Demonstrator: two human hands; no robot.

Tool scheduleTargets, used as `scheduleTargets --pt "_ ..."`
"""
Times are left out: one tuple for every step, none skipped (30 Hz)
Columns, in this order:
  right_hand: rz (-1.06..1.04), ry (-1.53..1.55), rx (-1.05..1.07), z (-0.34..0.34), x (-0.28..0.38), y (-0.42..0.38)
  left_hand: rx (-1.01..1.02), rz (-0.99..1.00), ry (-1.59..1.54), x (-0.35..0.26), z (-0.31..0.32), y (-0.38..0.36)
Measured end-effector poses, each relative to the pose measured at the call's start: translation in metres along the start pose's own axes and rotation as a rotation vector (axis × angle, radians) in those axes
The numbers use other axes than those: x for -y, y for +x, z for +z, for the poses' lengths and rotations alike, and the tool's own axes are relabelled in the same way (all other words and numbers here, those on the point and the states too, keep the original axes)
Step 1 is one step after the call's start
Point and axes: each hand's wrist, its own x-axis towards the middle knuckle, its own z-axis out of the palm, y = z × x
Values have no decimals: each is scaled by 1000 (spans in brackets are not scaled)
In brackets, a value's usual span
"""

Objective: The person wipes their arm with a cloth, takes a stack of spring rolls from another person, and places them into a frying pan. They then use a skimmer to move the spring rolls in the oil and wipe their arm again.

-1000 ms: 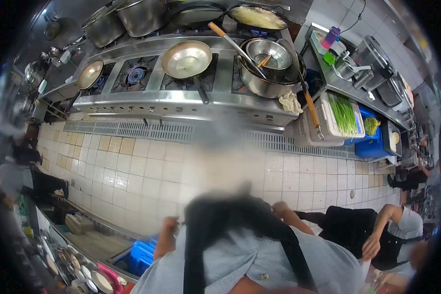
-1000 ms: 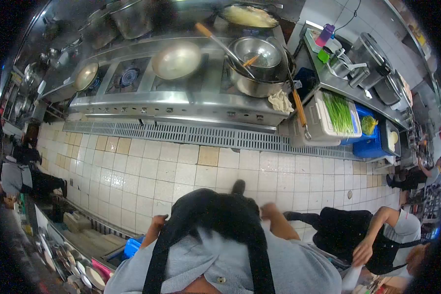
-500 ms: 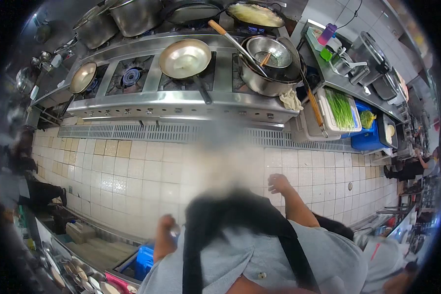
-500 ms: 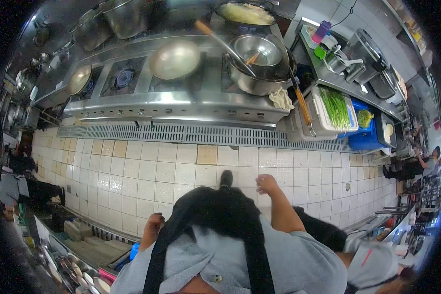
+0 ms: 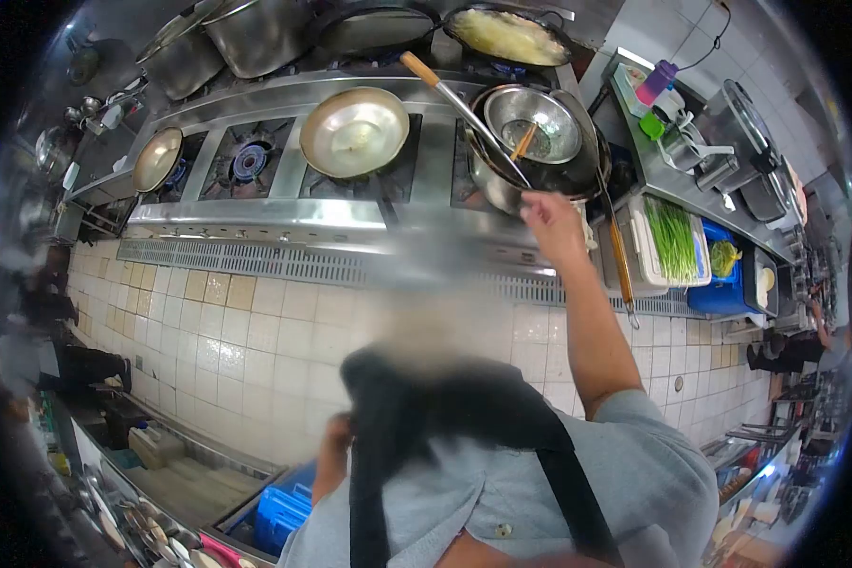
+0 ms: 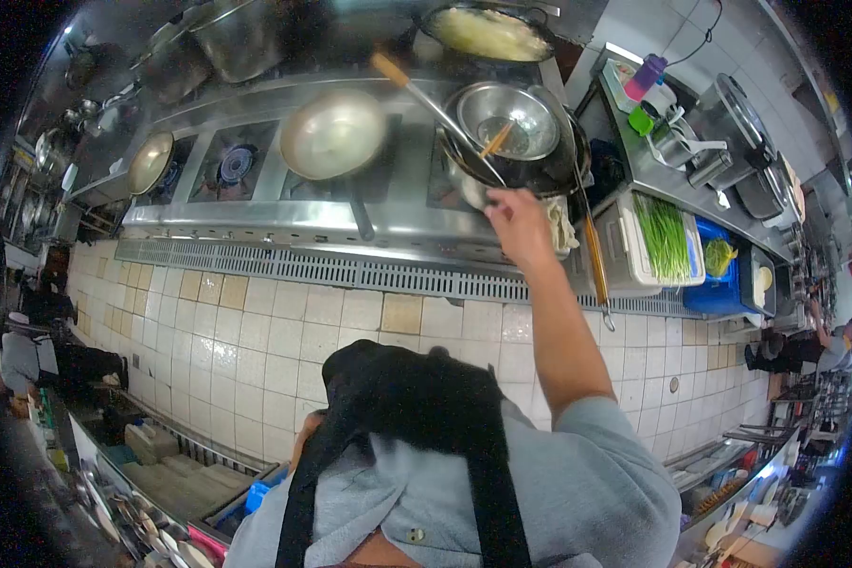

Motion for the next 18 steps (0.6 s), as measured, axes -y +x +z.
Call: scheduleTargets --pt "-6 1 -1 -1 3 20 -23 10 -30 13 5 9" --pt "-95 -132 -76 0 4 39 -41 6 -72 21 7 16" --pt "-181 -265 -152 3 4 56 -56 -8 -110 28 9 23" --pt "-181 -264 -155 7 4 72 -68 -32 -154 36 9 32" --pt "-156 -337 -130 13 2 85 -77 -61 -193 44 8 41" --pt "-125 -411 -101 18 -1 89 -82 -85 -221 53 7 51" --pt "-121 -419 -107 24 -6 94 -86 -86 -229 58 5 62" --pt "-128 -475 -90 30 -13 101 -151 213 -17 86 12 91" --pt "-135 -533 -70 33 -13 107 -315 518 293 83 9 100" --pt "-132 -540 -74 34 -15 111 -545 754 553 81 4 110" --pt "-157 -502 -117 34 -12 113 -353 730 503 80 -25 106" --pt "-179 -463 -157 33 -9 115 -299 809 499 89 -44 118" --pt "-170 -467 -158 30 -5 119 -299 992 550 66 -73 111" --pt "-163 -433 -256 23 2 123 -352 1153 613 26 -103 99" --pt "-157 -399 -352 14 8 128 -344 1160 614 -1 -122 107" --pt "-133 -271 -440 -3 18 139 -188 481 22 -23 -137 117" --pt "-119 -132 -529 -22 26 153 -30 -232 -526 -32 -146 122" --pt "-97 -107 -573 -36 29 165 -9 261 -102 5 -151 153"
